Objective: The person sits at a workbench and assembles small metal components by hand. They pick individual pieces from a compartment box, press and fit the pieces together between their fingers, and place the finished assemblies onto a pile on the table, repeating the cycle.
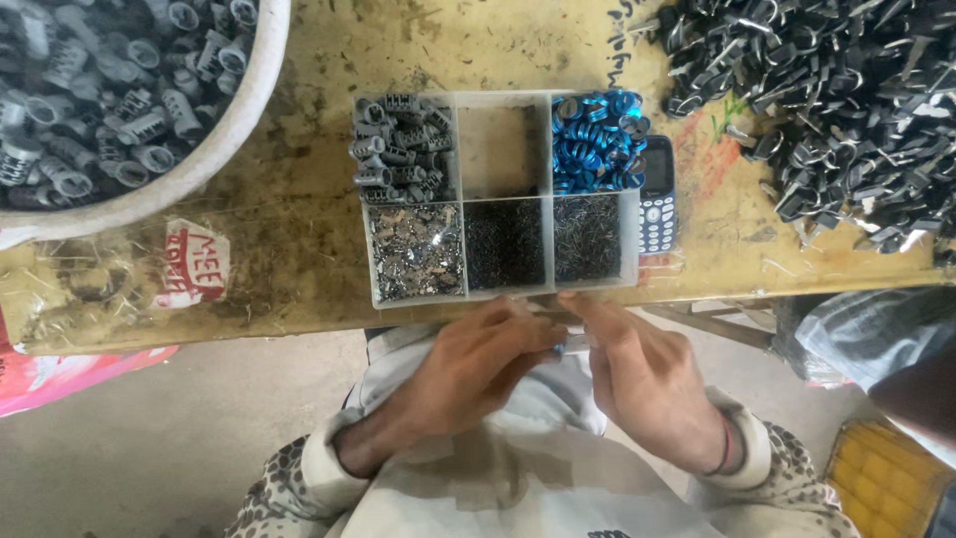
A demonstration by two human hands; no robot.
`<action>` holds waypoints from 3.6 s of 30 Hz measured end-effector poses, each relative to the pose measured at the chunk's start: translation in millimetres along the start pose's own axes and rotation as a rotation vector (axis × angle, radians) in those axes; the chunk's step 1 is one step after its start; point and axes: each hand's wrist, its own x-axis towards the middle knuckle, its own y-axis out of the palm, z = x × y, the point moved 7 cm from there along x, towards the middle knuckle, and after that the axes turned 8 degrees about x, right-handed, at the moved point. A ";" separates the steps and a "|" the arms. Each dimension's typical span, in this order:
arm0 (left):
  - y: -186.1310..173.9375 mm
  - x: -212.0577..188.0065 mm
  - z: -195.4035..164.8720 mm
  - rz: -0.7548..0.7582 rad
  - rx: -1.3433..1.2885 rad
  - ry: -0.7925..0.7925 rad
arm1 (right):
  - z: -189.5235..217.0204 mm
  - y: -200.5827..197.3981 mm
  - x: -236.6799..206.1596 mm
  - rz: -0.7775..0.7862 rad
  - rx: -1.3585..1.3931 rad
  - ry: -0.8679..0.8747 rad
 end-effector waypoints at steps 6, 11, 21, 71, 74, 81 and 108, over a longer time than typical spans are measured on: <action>-2.4 -3.5 -8.9 -0.160 -0.036 0.071 | 6.2 12.1 -0.9 -0.041 0.044 -0.004; 4.1 -0.4 -5.7 -0.173 0.003 0.005 | -23.1 24.3 -19.4 -0.022 0.288 0.172; -55.3 -15.2 47.8 -0.080 0.756 -0.452 | -99.6 -33.9 -5.2 -0.296 -0.496 0.356; -46.2 -5.0 44.8 -0.358 -0.189 -0.398 | -35.2 44.7 83.0 0.191 0.054 0.113; -42.8 -4.5 42.6 -0.357 -0.177 -0.388 | -54.0 37.9 72.1 0.112 0.370 0.251; -24.6 6.6 50.7 -0.345 -0.343 -0.442 | -81.8 49.0 43.0 0.068 1.016 0.435; -25.6 9.3 42.9 -0.107 -0.397 -0.344 | -66.5 33.1 43.4 0.235 0.882 0.585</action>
